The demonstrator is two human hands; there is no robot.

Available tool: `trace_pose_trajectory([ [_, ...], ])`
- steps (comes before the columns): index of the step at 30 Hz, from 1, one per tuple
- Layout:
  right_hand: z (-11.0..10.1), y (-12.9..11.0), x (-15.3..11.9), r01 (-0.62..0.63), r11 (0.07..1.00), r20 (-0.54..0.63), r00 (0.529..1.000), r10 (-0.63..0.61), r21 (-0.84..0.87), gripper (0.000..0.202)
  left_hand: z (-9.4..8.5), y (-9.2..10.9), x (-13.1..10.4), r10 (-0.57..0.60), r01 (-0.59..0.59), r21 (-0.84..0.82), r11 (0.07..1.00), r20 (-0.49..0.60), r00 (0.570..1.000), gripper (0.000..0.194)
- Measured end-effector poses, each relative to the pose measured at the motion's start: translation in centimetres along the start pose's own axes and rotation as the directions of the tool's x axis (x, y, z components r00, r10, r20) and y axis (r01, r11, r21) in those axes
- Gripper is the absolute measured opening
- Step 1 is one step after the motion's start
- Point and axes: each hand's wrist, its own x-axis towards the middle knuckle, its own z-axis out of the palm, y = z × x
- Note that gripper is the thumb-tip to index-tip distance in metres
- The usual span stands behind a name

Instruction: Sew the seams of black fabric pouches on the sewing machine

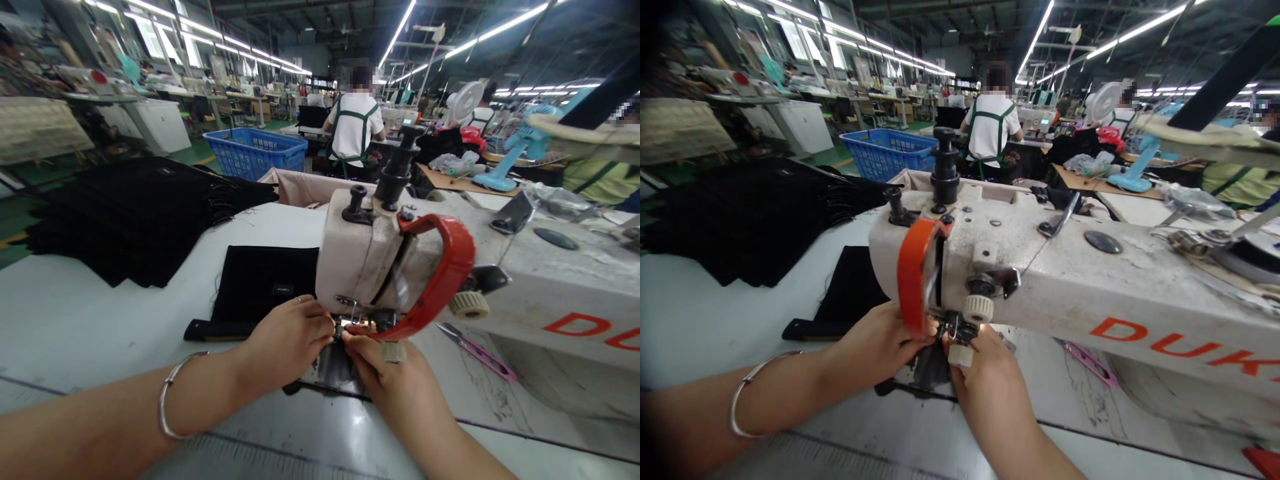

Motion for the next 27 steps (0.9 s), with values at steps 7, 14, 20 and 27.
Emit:
trace_pose_trajectory([
  [7,0.0,-0.17,0.21,-0.005,1.0,0.002,1.0,0.005,-0.019,0.019,0.11,-0.34,0.08,0.001,-0.001,-0.026,1.0,-0.004,1.0,0.012],
  [14,0.27,-0.12,0.23,-0.007,0.999,-0.017,1.0,0.007,-0.044,0.019,0.26,-0.39,0.1,0.006,-0.007,-0.036,0.999,-0.013,1.0,0.012],
  [20,0.31,-0.26,0.39,-0.036,0.999,-0.051,0.998,0.037,0.018,0.02,0.22,-0.3,0.22,0.005,-0.006,-0.038,0.999,-0.025,1.0,0.012],
  [27,0.55,-0.23,0.28,-0.066,0.996,-0.047,0.997,0.069,0.063,0.022,0.17,-0.3,0.23,0.004,-0.005,-0.036,0.999,-0.009,1.0,0.013],
])
